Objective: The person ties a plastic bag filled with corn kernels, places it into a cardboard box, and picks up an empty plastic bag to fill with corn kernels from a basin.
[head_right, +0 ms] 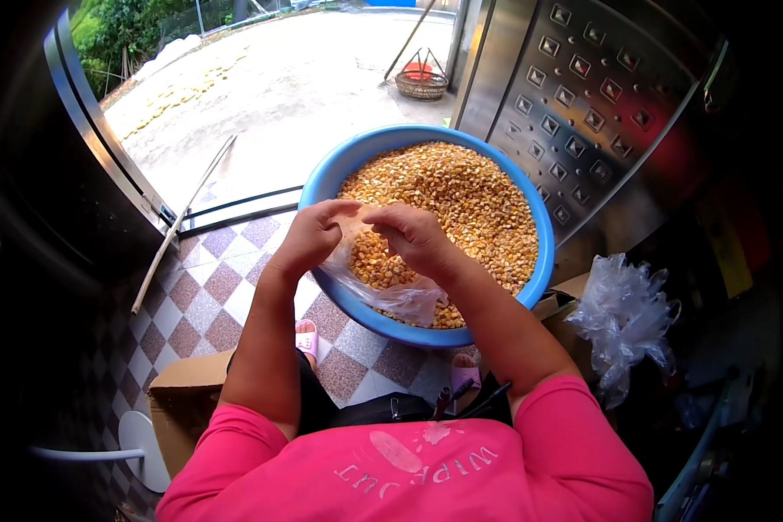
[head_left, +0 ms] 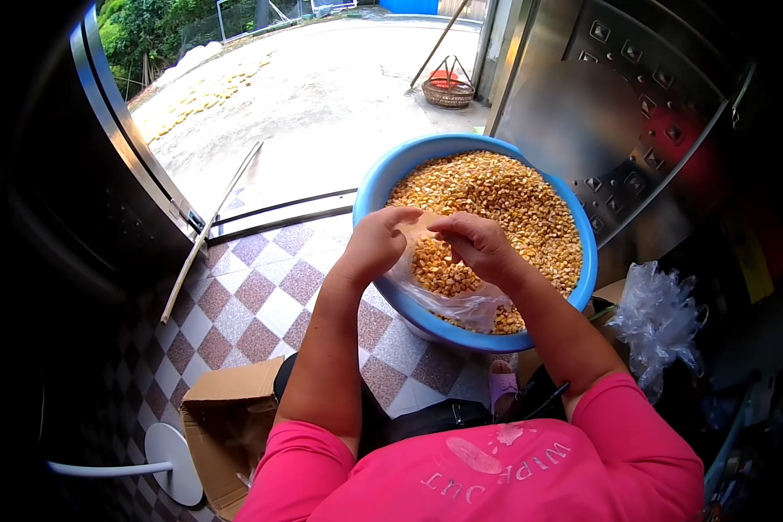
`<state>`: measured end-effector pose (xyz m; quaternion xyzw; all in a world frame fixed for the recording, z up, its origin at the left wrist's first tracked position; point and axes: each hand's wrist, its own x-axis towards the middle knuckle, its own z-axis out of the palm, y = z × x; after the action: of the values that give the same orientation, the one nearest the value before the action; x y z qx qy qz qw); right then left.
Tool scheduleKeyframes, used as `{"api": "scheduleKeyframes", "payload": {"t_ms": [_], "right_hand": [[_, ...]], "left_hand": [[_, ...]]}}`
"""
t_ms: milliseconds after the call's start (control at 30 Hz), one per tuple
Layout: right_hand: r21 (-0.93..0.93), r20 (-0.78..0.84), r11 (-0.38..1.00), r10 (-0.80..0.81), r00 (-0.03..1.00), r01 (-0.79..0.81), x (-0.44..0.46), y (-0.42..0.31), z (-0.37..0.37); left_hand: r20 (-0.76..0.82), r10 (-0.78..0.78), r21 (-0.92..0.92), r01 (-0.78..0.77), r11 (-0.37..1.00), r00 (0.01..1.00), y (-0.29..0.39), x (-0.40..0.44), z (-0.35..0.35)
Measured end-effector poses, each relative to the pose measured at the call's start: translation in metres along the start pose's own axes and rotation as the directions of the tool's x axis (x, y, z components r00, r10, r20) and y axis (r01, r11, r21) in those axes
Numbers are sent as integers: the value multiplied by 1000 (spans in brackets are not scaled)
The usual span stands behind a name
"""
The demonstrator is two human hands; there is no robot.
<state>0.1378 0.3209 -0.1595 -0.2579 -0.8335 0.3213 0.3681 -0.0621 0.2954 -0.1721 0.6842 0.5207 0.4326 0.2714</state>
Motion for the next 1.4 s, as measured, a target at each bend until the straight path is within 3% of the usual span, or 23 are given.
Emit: {"api": "scheduleKeyframes", "payload": {"t_ms": [67, 133, 200, 333, 400, 467, 533, 567, 633, 667, 733, 767, 867, 933, 1000, 1033, 1100, 1133, 1200, 1333, 1400], "right_hand": [[140, 45, 989, 34, 998, -40, 0, -1, 2], [75, 80, 997, 20, 997, -26, 1, 0, 1], [33, 54, 975, -220, 974, 219, 4, 3, 5], [-48, 92, 974, -215, 972, 220, 2, -6, 2], [-252, -44, 951, -199, 979, 182, 3, -4, -7], [-217, -198, 974, -103, 975, 59, 2, 5, -16], [-109, -247, 955, 242, 938, -275, -2, 14, -28], [-110, -247, 955, 241, 938, -274, -4, 18, -34], [-68, -88, 858, 503, 860, -509, -5, 26, -45], [-69, -89, 858, 502, 860, -508, -5, 27, -49], [7, 164, 784, 612, 774, -621, -6, 29, -55], [120, 236, 766, 596, 767, -632, -8, 29, -56], [116, 350, 749, 584, 733, -652, -11, 40, -54], [75, 352, 765, 580, 734, -640, -11, 41, -54], [159, 222, 820, 513, 829, -550, -9, 36, -50], [158, 223, 821, 511, 830, -548, -8, 31, -47], [65, 15, 917, 393, 920, -393, -6, 19, -41], [66, 16, 918, 392, 920, -392, -5, 14, -38], [-22, -53, 999, 26, 998, -27, -4, 3, -32], [-38, -56, 999, -31, 998, 29, -4, 1, -28], [18, -98, 999, 29, 995, -27, -5, 4, -30]], "left_hand": [[32, -53, -39, 54, 998, 998, 3, 0, -4], [34, -61, -19, 62, 998, 998, 7, -1, -6], [25, -56, 3, 56, 998, 998, 8, -2, -8], [-5, -40, 45, 40, 998, 999, 6, -3, -9], [-9, -48, 32, 48, 998, 999, 8, -4, -10], [-11, -54, 20, 55, 998, 998, 9, -4, -11], [-47, -26, 14, 26, 1000, 999, 7, -5, -11], [-48, -24, 13, 25, 1000, 999, 6, -5, -11], [-59, 2, 49, 1, 999, 998, 4, -5, -11], [-60, 3, 48, 0, 999, 998, 4, -5, -10], [-61, 6, 73, -2, 997, 998, 4, -5, -10], [-63, 5, 73, -1, 997, 998, 4, -5, -10], [-62, 2, 73, 2, 997, 998, 6, -5, -10], [-60, -15, 83, 20, 996, 998, 8, -5, -10], [-64, -7, 89, 12, 996, 998, 7, -5, -9], [-69, 1, 96, 6, 995, 998, 7, -5, -8], [-79, 3, 117, 6, 993, 997, 8, -6, -7], [-85, 6, 136, 5, 991, 996, 8, -6, -7], [-86, 2, 146, 10, 989, 996, 10, -6, -6], [-96, 14, 156, 2, 988, 995, 9, -6, -5], [-91, -1, 156, 15, 988, 996, 8, -6, -5]]}}
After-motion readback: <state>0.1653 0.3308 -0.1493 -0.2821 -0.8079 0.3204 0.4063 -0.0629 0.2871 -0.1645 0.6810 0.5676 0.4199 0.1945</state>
